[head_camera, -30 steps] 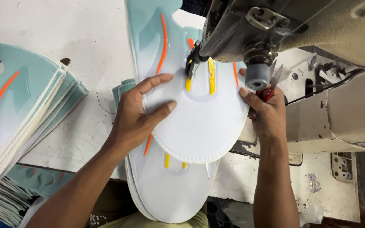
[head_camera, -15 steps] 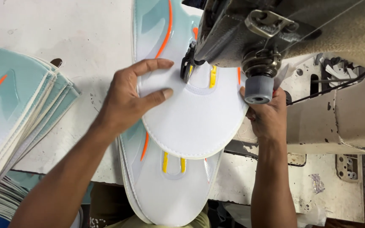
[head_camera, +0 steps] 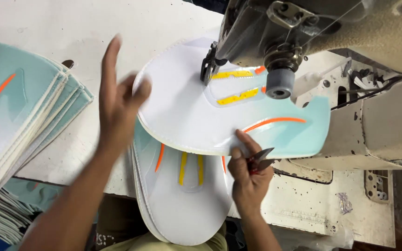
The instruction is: The person uses a sewing machine to stitch the upper part of light blue and white slippers. They guide the slippers under the needle to sew along the edges and around the decorative orange and yellow accents.
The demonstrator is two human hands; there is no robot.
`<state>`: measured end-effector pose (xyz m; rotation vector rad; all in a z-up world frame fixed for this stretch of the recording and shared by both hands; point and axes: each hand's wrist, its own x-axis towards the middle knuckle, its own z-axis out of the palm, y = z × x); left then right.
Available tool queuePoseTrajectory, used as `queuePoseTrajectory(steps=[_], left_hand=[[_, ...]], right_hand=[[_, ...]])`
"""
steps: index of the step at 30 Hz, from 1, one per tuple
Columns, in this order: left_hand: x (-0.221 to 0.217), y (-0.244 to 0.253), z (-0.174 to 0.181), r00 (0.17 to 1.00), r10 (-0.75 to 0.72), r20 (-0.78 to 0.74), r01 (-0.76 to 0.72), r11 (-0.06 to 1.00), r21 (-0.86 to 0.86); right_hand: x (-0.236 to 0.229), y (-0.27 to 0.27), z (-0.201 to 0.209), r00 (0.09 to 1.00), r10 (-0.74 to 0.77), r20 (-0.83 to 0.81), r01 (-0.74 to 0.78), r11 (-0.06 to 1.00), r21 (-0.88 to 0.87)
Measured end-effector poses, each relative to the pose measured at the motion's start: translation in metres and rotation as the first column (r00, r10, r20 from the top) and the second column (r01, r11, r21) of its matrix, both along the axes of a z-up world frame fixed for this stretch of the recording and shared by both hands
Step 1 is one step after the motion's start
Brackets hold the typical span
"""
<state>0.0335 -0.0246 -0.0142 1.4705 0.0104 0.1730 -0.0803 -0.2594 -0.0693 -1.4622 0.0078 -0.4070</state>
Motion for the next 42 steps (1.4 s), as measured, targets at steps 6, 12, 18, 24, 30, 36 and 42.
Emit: queuePoseTrajectory(steps=[6,12,18,24,30,36,42], left_hand=[[-0.071,-0.034,-0.038,0.906,-0.259,0.336,0.211,0.962,0.174],[-0.048,-0.047,-0.02,0.934,-0.168,0.316,0.08,0.959,0.272],[-0.029,-0.029,-0.006,0.931,-0.268,0.25,0.182,0.93,0.319],[0.013,-0.003,0.011,0.878,-0.459,0.136,0.375,0.837,0.399],[0.076,0.016,0.021,0.725,-0.685,0.074,0.594,0.676,0.436],[0.07,0.025,0.016,0.812,-0.576,-0.09,0.571,0.754,0.325],[0.014,0.039,0.017,0.862,-0.445,-0.244,0.501,0.822,0.27]], right_hand=[[-0.003,0.033,-0.011,0.999,-0.037,-0.025,0.039,0.997,0.072],[-0.049,0.004,0.012,0.93,0.193,-0.311,-0.242,0.962,-0.126],[0.022,-0.069,0.109,0.975,-0.063,0.213,0.203,0.642,-0.74],[0.143,-0.128,0.123,0.956,0.058,0.287,0.26,0.287,-0.922],[0.139,-0.148,0.091,0.977,0.052,-0.206,-0.209,0.411,-0.887],[0.033,-0.096,0.056,0.96,0.017,-0.28,-0.125,0.919,-0.373],[0.025,-0.073,0.035,0.98,-0.022,-0.197,-0.019,0.979,-0.203]])
